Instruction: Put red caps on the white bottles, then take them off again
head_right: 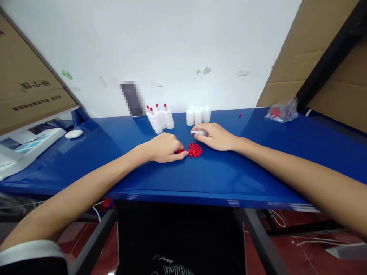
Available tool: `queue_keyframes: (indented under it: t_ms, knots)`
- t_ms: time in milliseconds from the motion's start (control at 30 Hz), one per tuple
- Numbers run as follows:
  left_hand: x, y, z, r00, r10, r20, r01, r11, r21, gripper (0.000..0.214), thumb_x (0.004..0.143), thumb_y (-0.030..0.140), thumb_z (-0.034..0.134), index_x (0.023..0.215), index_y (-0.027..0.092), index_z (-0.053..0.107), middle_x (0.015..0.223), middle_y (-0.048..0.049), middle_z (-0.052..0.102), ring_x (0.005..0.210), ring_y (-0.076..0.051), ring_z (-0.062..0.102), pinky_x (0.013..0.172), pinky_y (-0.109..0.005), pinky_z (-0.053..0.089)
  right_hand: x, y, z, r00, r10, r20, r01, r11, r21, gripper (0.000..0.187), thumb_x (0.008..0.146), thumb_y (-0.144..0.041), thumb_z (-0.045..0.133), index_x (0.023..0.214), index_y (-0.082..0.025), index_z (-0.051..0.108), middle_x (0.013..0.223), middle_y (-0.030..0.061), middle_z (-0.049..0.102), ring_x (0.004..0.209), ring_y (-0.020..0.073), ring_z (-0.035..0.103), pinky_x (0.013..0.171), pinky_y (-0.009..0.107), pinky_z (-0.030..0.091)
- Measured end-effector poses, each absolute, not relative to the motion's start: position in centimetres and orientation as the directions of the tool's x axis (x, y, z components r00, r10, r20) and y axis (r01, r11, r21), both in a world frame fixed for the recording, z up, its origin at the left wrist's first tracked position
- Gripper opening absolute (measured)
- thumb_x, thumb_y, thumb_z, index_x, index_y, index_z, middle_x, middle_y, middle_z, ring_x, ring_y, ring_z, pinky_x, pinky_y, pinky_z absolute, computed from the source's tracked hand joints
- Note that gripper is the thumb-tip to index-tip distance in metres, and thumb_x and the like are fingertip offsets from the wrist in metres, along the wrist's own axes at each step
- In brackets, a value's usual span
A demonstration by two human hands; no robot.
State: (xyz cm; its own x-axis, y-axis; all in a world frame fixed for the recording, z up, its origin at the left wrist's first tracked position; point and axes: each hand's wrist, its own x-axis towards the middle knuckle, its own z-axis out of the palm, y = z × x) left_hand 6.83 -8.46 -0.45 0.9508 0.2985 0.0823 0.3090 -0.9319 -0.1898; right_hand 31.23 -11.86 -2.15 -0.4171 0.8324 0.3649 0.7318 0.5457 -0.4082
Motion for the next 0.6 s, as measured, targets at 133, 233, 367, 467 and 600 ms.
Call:
queue_keyframes:
  t_ms: [133,233,367,467,600]
  knots:
    - [6.97,-8.42,-0.39,0.958,0.279,0.061,0.285,-0.935,-0.21,0.056,0.104,0.047,0.038,0.067,0.017,0.068,0.062,-0.0067,0.066,0.053,-0.017,0.057,0.055,-0.032,0.025,31.28,-11.77,-2.24,-0.418,0.83,0.37,0.731,0.549,-0.404,0.035,0.095,-0.04,0.052,0.113,-0.019,0.074,0.114,0.0106,0.078,0.1,0.0304,0.073,0.087,0.044,0.053]
    - [7.0,-8.5,-0.3,0.966,0.255,0.051,0.26,-0.941,-0.218,0.055,0.105,0.043,0.037,0.068,0.017,0.069,0.064,-0.0071,0.067,0.054,-0.017,0.058,0.056,-0.032,0.028,31.32,-11.74,-2.29,-0.422,0.827,0.371,0.727,0.553,-0.406,0.036,0.095,-0.041,0.052,0.113,-0.019,0.074,0.114,0.0108,0.078,0.101,0.0306,0.073,0.088,0.045,0.053]
    - [6.99,-8.6,-0.32,0.972,0.228,0.062,0.236,-0.947,-0.219,0.055,0.105,0.04,0.038,0.067,0.017,0.069,0.063,-0.0064,0.066,0.053,-0.016,0.059,0.055,-0.032,0.029,31.38,-11.78,-2.32,-0.414,0.831,0.373,0.729,0.547,-0.411,0.036,0.094,-0.041,0.052,0.113,-0.019,0.074,0.113,0.0108,0.078,0.1,0.0306,0.073,0.089,0.045,0.053]
    - [6.98,-8.55,-0.37,0.975,0.21,0.073,0.221,-0.953,-0.209,0.054,0.104,0.039,0.038,0.066,0.017,0.068,0.062,-0.0057,0.066,0.052,-0.016,0.057,0.055,-0.032,0.029,31.4,-11.84,-2.29,-0.413,0.83,0.374,0.731,0.548,-0.408,0.036,0.094,-0.042,0.052,0.113,-0.019,0.074,0.112,0.0109,0.079,0.099,0.0302,0.073,0.088,0.045,0.053]
    - [7.03,-8.46,-0.41,0.974,0.212,0.074,0.223,-0.956,-0.19,0.053,0.104,0.04,0.039,0.065,0.018,0.068,0.061,-0.0056,0.065,0.052,-0.016,0.057,0.055,-0.032,0.031,31.39,-11.84,-2.27,-0.416,0.828,0.376,0.732,0.55,-0.401,0.037,0.095,-0.042,0.051,0.113,-0.02,0.074,0.113,0.0108,0.079,0.098,0.0298,0.073,0.087,0.045,0.053]
